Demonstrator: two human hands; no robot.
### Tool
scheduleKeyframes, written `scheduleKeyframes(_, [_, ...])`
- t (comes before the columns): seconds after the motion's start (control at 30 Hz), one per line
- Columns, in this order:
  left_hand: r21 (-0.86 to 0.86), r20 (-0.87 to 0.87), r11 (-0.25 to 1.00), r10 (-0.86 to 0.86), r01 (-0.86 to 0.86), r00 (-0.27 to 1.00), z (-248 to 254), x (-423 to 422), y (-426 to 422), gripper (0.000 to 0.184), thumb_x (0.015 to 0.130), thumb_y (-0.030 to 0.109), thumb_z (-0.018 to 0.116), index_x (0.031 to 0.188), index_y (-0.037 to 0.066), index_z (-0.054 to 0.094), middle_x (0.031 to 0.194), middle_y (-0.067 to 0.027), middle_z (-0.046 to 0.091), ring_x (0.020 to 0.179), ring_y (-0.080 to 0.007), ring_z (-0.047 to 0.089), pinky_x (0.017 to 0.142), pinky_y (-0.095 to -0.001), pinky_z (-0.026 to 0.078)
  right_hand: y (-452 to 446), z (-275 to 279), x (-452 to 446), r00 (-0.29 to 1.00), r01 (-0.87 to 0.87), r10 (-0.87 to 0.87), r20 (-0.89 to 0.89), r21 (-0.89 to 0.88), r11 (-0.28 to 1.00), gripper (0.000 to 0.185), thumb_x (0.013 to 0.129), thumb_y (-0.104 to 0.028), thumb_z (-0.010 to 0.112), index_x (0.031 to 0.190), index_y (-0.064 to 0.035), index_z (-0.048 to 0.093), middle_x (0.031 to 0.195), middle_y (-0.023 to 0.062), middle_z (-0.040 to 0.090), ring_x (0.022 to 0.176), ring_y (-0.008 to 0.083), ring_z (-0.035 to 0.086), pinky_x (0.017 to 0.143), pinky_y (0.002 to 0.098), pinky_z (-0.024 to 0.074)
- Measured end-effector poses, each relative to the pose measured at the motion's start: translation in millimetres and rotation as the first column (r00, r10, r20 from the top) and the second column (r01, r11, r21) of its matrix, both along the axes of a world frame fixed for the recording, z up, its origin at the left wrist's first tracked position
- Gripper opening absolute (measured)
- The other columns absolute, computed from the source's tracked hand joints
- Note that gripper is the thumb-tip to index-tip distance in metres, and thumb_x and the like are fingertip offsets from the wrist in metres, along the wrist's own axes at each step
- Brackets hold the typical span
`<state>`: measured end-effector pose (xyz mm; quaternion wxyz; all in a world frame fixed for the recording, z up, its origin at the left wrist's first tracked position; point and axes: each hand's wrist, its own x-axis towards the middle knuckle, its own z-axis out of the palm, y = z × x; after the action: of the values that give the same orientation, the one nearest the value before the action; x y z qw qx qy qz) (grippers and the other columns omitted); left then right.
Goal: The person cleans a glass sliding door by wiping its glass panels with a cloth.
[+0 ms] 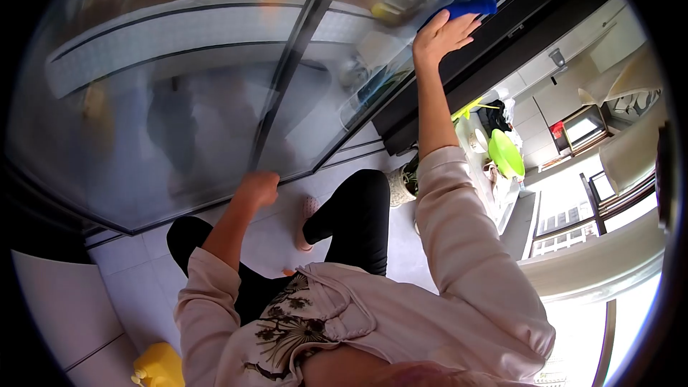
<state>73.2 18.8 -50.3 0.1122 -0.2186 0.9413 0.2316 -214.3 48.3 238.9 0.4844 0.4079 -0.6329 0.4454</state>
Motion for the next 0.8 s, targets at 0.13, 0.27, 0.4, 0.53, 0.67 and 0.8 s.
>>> scheduleKeyframes(0.13, [-0.023, 0.023, 1.0, -0.007, 0.007, 1.0, 3.0, -0.5, -2.4, 0.024, 0.081, 0.021, 0.062, 0.101, 0.007, 0.063, 0.107, -0.0122, 0.064, 0.103, -0.0292, 0.059, 0.085, -0.0409, 0.048, 3.8, -133.7, -3.4, 0.976, 0.001, -0.008, 0.219, 0.036, 0.999, 0.073, 0.094, -0.033, 0.041, 0.142, 0.0083, 0.005, 0.15, 0.0265, 0.009, 0.139, 0.0397, 0.009, 0.112, 0.0427, 0.0093])
scheduleKeyframes(0.27, [0.001, 0.012, 1.0, -0.002, 0.002, 1.0, 3.5, 3.2, -0.4, 0.024, 0.08, 0.02, 0.062, 0.1, 0.007, 0.062, 0.107, -0.013, 0.063, 0.101, -0.0295, 0.059, 0.084, -0.0412, 0.048, 10.0, -199.0, 76.5, 0.233, -0.298, 0.688, 0.687, -0.623, 0.723, 0.081, 0.086, -0.025, 0.064, 0.146, -0.0077, 0.012, 0.134, 0.0131, 0.036, 0.122, 0.0234, 0.037, 0.103, 0.0341, 0.0277])
scheduleKeyframes(0.4, [0.16, -0.152, 0.986, 0.076, -0.051, 0.985, -8.8, 10.5, -2.3, 0.029, 0.079, 0.02, 0.064, 0.103, 0.005, 0.061, 0.104, -0.0145, 0.063, 0.096, -0.0302, 0.06, 0.082, -0.0399, 0.048, 27.6, -207.8, 93.5, -0.121, -0.151, 0.797, 0.592, -0.805, 0.574, 0.051, 0.074, 0.005, 0.063, 0.118, -0.008, 0.04, 0.093, 0.007, 0.05, 0.086, 0.022, 0.054, 0.083, 0.0329, 0.0435])
scheduleKeyframes(0.53, [0.263, -0.236, 0.965, 0.088, -0.024, 0.968, -3.7, 8.1, -9.7, 0.038, 0.085, 0.024, 0.062, 0.118, 0.006, 0.057, 0.108, -0.0143, 0.063, 0.096, -0.0264, 0.062, 0.083, -0.0356, 0.048, 76.2, -183.1, 90.0, -0.666, -0.051, 0.722, 0.188, -0.977, 0.207, 0.044, 0.082, -0.001, 0.055, 0.124, -0.002, 0.044, 0.116, 0.013, 0.057, 0.108, 0.031, 0.054, 0.099, 0.0403, 0.0391])
scheduleKeyframes(0.67, [0.895, -0.405, 0.412, 0.584, 0.173, 0.703, 45.6, -1.0, 12.1, 0.048, 0.092, 0.032, 0.053, 0.131, 0.004, 0.045, 0.12, -0.0103, 0.058, 0.107, -0.0227, 0.057, 0.09, -0.0357, 0.046, 116.2, -159.5, 112.4, -0.809, -0.145, 0.536, 0.243, -0.965, 0.219, 0.043, 0.087, -0.024, 0.06, 0.123, -0.0014, 0.049, 0.122, 0.0135, 0.056, 0.112, 0.0273, 0.053, 0.098, 0.0392, 0.0386])
scheduleKeyframes(0.8, [0.786, -0.492, 0.158, 0.745, 0.598, 0.45, 77.0, -23.5, 46.6, 0.048, 0.095, 0.026, 0.051, 0.134, 0.0, 0.038, 0.126, -0.0094, 0.053, 0.113, -0.0194, 0.053, 0.094, -0.0331, 0.043, 120.0, -157.8, 123.4, -0.703, -0.551, 0.36, 0.614, -0.789, 0.271, 0.056, 0.088, -0.034, 0.059, 0.132, -0.0032, 0.042, 0.12, 0.0093, 0.057, 0.111, 0.0231, 0.054, 0.099, 0.0371, 0.0378])
